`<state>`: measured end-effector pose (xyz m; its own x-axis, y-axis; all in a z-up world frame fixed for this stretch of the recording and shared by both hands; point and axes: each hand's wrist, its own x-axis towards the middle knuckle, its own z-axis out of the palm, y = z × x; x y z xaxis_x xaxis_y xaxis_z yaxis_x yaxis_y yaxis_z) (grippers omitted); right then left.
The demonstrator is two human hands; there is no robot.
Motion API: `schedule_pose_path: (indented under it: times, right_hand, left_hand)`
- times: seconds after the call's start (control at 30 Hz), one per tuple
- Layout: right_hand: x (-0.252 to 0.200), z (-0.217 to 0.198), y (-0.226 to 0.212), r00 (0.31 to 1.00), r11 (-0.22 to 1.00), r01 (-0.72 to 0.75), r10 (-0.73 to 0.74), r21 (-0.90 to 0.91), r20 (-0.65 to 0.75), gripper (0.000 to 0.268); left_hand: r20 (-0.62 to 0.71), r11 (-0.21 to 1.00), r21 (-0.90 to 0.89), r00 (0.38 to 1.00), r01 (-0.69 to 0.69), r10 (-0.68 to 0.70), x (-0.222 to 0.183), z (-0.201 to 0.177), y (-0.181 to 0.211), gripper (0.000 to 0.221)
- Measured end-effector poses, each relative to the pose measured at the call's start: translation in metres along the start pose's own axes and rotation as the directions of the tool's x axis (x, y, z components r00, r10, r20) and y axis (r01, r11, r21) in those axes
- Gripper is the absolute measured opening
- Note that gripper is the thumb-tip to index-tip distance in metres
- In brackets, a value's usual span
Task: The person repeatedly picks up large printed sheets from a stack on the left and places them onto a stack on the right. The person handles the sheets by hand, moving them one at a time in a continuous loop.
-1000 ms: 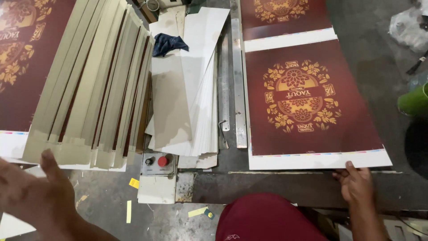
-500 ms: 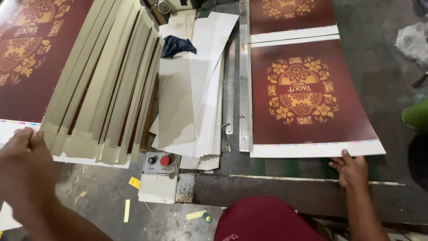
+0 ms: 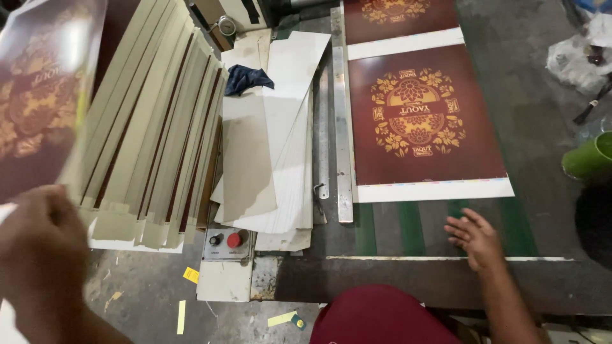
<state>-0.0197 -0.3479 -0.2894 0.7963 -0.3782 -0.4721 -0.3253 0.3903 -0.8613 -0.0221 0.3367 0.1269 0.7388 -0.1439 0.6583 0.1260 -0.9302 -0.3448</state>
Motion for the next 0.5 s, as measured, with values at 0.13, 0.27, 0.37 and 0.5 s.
schedule_pose_path:
  times: [0.13, 0.27, 0.37, 0.5]
  right_hand:
    - [-0.03, 0.051, -0.011, 0.993, 0.992, -0.016, 0.03, -0.122, 0.114, 0.05]
    - [-0.083, 0.127, -0.044, 0.911, 0.935, 0.185, -0.047, -0.303, 0.41, 0.045]
    - [-0.14, 0.178, -0.075, 0.714, 0.905, 0.342, -0.074, -0.254, 0.696, 0.051]
    - [-0.14, 0.186, -0.019, 0.511, 0.867, 0.467, -0.105, -0.173, 0.853, 0.046]
  left_hand:
    - [-0.025, 0.923, -0.385, 1.0, -0.005, -0.005, 0.023, -0.061, 0.102, 0.022]
    - [0.127, 0.514, -0.845, 0.99, 0.144, -0.068, 0.011, -0.066, 0.194, 0.007]
    - [0.131, 0.386, -0.913, 0.991, 0.131, -0.029, -0.004, -0.052, 0.26, 0.009]
    - [-0.073, 0.379, -0.921, 0.996, -0.089, 0.056, -0.025, -0.032, 0.335, 0.013]
